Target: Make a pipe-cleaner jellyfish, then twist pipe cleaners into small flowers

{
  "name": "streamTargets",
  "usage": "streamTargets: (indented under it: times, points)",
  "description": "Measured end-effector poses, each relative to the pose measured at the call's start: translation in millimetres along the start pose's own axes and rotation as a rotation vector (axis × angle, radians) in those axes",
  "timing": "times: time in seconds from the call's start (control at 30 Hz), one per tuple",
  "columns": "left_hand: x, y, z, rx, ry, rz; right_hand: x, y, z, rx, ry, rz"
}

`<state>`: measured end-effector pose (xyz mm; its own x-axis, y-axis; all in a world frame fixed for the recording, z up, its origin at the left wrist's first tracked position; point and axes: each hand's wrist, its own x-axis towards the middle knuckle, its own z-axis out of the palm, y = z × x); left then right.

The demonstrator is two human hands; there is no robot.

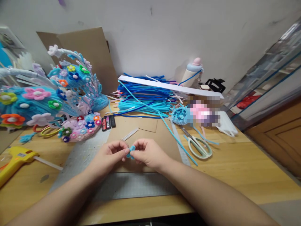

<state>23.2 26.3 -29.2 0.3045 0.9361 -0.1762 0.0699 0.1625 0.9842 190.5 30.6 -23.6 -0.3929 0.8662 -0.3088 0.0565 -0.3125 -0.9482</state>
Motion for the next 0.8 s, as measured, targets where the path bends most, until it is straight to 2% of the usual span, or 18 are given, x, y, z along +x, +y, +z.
streamTargets:
  times: [0.2,0.4,0.57,0.7,0.8]
  points:
    - [-1.7,3.8,-0.5,0.024,-0.009,0.037,-3.0,-2.3,0.3,-0.095,-0.025,-0.034]
    - [-1.3,6.4,-3.6,-0.115,-0.077,-0.073,-3.8,-0.6,2.0,-0.093,-0.045,-0.057]
    - [1.4,4.9,-2.6,-0.246,-0.068,-0.150,-0.6,5.1,2.4,0.028,-0.055,-0.029]
    - [3.4,1.2,-0.8,-0.270,0.046,-0.037,4.2,9.7,0.2,0.316,-0.032,-0.023]
    - [1.2,0.6,-0.2,-0.025,0.089,0.142,6.1,10.6,-0.5,0.464,-0.011,0.010]
